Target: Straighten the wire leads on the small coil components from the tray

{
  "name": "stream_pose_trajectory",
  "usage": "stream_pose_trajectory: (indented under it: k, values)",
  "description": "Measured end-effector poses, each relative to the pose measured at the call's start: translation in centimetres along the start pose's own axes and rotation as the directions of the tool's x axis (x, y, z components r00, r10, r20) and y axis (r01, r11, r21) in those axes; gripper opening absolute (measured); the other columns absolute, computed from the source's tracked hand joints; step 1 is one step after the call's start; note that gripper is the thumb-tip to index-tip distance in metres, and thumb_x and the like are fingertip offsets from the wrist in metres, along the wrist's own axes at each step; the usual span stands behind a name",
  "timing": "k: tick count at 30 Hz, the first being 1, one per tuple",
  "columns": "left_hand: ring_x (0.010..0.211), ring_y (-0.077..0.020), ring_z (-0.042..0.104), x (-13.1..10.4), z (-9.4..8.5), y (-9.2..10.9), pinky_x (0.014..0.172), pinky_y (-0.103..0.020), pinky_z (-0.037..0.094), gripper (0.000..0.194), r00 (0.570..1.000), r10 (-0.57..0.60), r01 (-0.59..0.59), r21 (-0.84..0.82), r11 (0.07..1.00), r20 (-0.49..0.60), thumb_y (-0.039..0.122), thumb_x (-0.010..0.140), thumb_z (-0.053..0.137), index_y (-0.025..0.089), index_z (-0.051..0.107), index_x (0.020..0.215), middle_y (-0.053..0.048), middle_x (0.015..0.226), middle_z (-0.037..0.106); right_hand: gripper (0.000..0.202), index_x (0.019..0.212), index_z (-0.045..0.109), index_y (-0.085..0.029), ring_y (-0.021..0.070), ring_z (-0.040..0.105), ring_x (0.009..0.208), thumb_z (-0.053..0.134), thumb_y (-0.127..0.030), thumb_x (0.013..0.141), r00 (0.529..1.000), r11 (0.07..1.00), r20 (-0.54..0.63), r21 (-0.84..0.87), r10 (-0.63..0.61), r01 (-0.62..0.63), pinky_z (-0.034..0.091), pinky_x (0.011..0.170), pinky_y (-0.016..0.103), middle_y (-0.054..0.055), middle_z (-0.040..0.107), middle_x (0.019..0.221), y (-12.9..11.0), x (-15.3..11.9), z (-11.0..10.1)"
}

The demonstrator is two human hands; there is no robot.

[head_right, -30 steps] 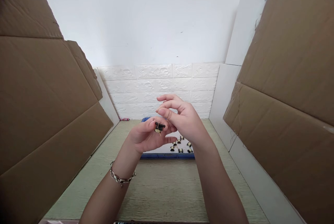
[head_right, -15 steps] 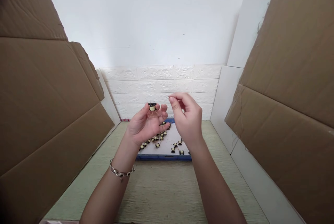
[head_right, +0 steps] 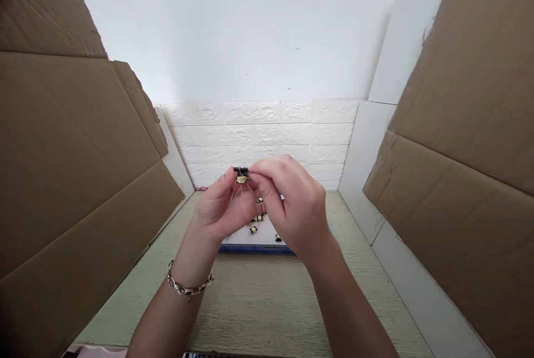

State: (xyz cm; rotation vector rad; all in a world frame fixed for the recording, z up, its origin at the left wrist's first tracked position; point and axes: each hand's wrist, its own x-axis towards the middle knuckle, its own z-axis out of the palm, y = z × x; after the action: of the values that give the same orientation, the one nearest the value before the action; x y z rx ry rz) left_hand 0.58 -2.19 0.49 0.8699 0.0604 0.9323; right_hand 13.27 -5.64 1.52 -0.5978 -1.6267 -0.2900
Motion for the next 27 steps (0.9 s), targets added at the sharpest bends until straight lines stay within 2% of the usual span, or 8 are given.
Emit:
stream_pose_trajectory:
  k: [9, 13, 21, 27]
  values:
    - [0.076, -0.0076, 0.054, -0.5, 0.9, -0.1, 0.070, -0.021, 0.041, 0.011, 0.995, 0.091, -0.093, 0.082, 0.992, 0.027, 0.029, 0.070, 0.069, 0.018, 0.068, 0.072, 0.002, 0.078, 0.064, 0.018, 0.085, 0.060, -0.021, 0.0091, 0.058, 0.068, 0.055, -0.006, 0.078, 0.999, 1.000, -0.013, 0.005, -0.030, 0.030, 0.046, 0.059, 0.022, -0.002, 0.064, 0.076, -0.4, -0.1, 0.0]
    - [0.079, -0.0093, 0.053, -0.6, 1.0, 0.0, 0.072, -0.022, 0.039, 0.013, 0.993, 0.108, -0.113, 0.163, 0.980, 0.043, 0.031, 0.069, 0.070, 0.019, 0.070, 0.074, 0.001, 0.078, 0.064, 0.020, 0.086, 0.060, -0.023, 0.0098, 0.058, 0.068, 0.055, -0.005, 0.078, 1.000, 1.000, -0.022, 0.023, -0.015, 0.015, 0.047, 0.059, 0.023, -0.002, 0.065, 0.076, -0.5, -0.2, 0.0]
    - [0.094, -0.0189, 0.053, -0.8, 1.4, 0.2, 0.079, -0.028, 0.038, 0.021, 0.990, 0.125, -0.136, 0.274, 0.952, 0.059, 0.035, 0.068, 0.069, 0.017, 0.070, 0.079, -0.004, 0.080, 0.063, 0.026, 0.092, 0.061, -0.025, 0.0125, 0.062, 0.072, 0.054, -0.004, 0.077, 0.996, 0.994, -0.039, 0.071, -0.086, 0.088, 0.051, 0.062, 0.027, -0.002, 0.065, 0.078, -0.3, -0.2, -0.1]
    - [0.091, -0.0166, 0.051, -1.0, 1.3, 0.3, 0.072, -0.026, 0.039, 0.023, 0.988, 0.155, -0.155, 0.310, 0.938, 0.025, 0.036, 0.064, 0.072, 0.017, 0.070, 0.077, -0.004, 0.094, 0.061, 0.030, 0.093, 0.062, -0.025, 0.0134, 0.063, 0.078, 0.055, -0.001, 0.076, 0.993, 0.986, -0.049, 0.122, -0.109, 0.114, 0.053, 0.066, 0.027, -0.001, 0.066, 0.080, -0.3, -0.3, 0.0]
